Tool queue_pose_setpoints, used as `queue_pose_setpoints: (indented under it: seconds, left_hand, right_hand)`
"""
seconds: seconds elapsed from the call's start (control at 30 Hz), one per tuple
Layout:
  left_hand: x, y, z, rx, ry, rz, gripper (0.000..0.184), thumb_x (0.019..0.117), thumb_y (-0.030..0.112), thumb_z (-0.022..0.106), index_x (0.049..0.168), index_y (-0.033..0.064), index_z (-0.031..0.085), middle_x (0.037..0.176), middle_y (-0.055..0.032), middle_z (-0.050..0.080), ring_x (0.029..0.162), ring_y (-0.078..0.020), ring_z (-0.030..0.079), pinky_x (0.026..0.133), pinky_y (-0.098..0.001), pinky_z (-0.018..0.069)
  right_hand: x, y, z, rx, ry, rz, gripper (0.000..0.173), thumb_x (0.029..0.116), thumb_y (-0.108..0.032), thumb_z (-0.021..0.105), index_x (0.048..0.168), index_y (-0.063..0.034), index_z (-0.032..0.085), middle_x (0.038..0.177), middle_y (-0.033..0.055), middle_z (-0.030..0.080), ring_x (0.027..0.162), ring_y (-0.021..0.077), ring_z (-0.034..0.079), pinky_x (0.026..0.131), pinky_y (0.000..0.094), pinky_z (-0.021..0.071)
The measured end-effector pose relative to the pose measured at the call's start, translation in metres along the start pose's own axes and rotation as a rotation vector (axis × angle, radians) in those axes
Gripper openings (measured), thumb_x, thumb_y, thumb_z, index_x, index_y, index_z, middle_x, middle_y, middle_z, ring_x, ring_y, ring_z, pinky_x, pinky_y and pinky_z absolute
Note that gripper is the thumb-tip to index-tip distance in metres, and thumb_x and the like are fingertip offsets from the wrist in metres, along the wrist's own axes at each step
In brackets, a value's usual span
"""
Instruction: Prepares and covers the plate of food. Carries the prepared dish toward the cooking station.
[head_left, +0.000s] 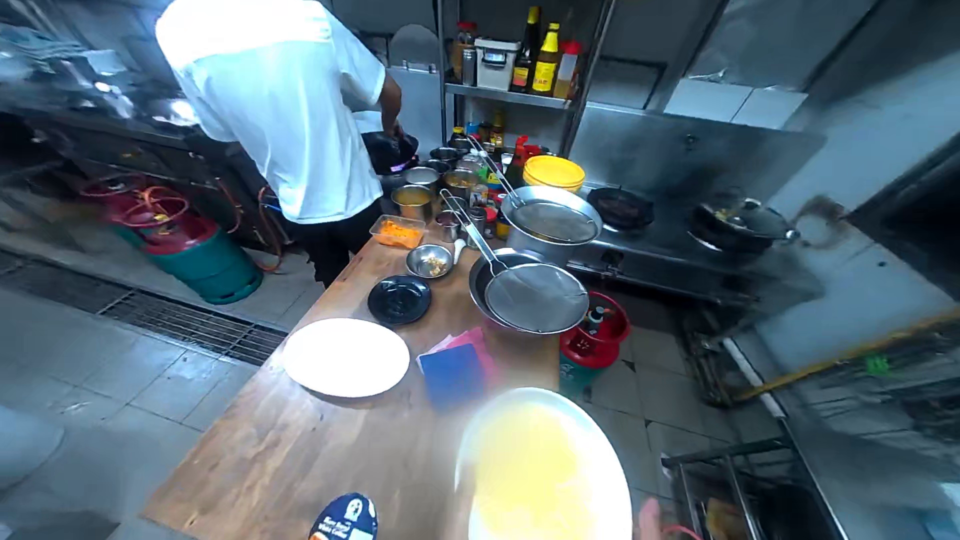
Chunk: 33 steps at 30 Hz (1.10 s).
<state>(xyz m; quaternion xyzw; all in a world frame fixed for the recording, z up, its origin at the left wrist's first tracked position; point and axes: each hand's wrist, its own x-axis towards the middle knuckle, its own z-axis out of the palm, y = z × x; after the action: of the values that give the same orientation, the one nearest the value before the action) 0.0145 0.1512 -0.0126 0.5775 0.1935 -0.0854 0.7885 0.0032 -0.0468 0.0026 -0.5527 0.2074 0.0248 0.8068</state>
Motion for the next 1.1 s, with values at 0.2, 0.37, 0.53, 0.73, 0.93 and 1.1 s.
queue_pose_setpoints:
  seconds: [0.2,0.37,0.53,0.73,0.93,1.1]
  left_hand:
    - [0.028,0.025,-0.084,-0.003,0.058,-0.015,0.053,0.1126,0.026,0.019,0.147,-0.0116,0.036,0.137,-0.0209,0.055,0.123,-0.0101,0.058,0.107,-0.0299,0.0475]
    - [0.055,0.031,-0.153,0.071,0.046,0.005,0.059,0.1119,0.035,0.018,0.149,-0.0094,0.033,0.14,-0.019,0.054,0.127,-0.0092,0.056,0.11,-0.0297,0.0462]
    - [0.115,0.036,-0.254,0.315,0.108,0.068,0.084,0.1042,0.061,0.01,0.153,-0.0006,0.039,0.139,-0.021,0.06,0.122,-0.0257,0.064,0.099,-0.0458,0.0552]
    - [0.232,0.075,-0.394,0.87,0.41,-0.059,0.052,0.1082,0.039,0.046,0.146,0.0032,0.052,0.131,-0.023,0.064,0.118,-0.0377,0.064,0.104,-0.057,0.0482]
    - [0.288,0.073,-0.411,0.827,0.207,-0.289,0.047,0.1071,0.032,0.052,0.145,0.0041,0.049,0.118,-0.0243,0.069,0.092,-0.0332,0.075,0.083,-0.0515,0.0627]
    - [0.283,0.067,-0.411,0.738,0.209,-0.243,0.042,0.107,0.023,0.053,0.143,0.0004,0.048,0.119,-0.0236,0.067,0.089,-0.0301,0.076,0.077,-0.0483,0.0652]
  right_hand:
    - [0.024,0.035,0.098,0.065,-0.105,0.081,0.043,0.1128,-0.04,0.025,0.136,-0.0111,0.046,0.114,-0.0038,0.07,0.105,0.0017,0.068,0.092,0.0268,0.059]
    - [0.034,0.071,0.158,0.016,-0.109,0.118,0.048,0.1128,-0.04,0.019,0.143,-0.0099,0.041,0.117,-0.003,0.068,0.106,0.0002,0.067,0.092,0.0259,0.0588]
    - [0.044,0.12,0.218,0.06,-0.055,0.078,0.05,0.1127,-0.039,0.016,0.143,-0.008,0.041,0.116,-0.0007,0.069,0.104,0.0016,0.068,0.091,0.0272,0.0597]
    - [0.059,0.168,0.282,0.141,0.092,-0.026,0.054,0.112,-0.045,0.018,0.145,-0.0102,0.041,0.12,0.0028,0.069,0.107,0.0071,0.069,0.092,0.0312,0.0603]
    - [0.08,0.189,0.324,0.157,0.211,-0.105,0.054,0.1122,-0.045,0.018,0.145,-0.0111,0.044,0.122,0.0053,0.07,0.109,0.0099,0.069,0.092,0.0333,0.0605]
    - [0.095,0.2,0.339,0.13,0.266,-0.1,0.054,0.1121,-0.045,0.021,0.146,-0.0103,0.046,0.124,0.0073,0.069,0.11,0.0123,0.069,0.092,0.0357,0.0605]
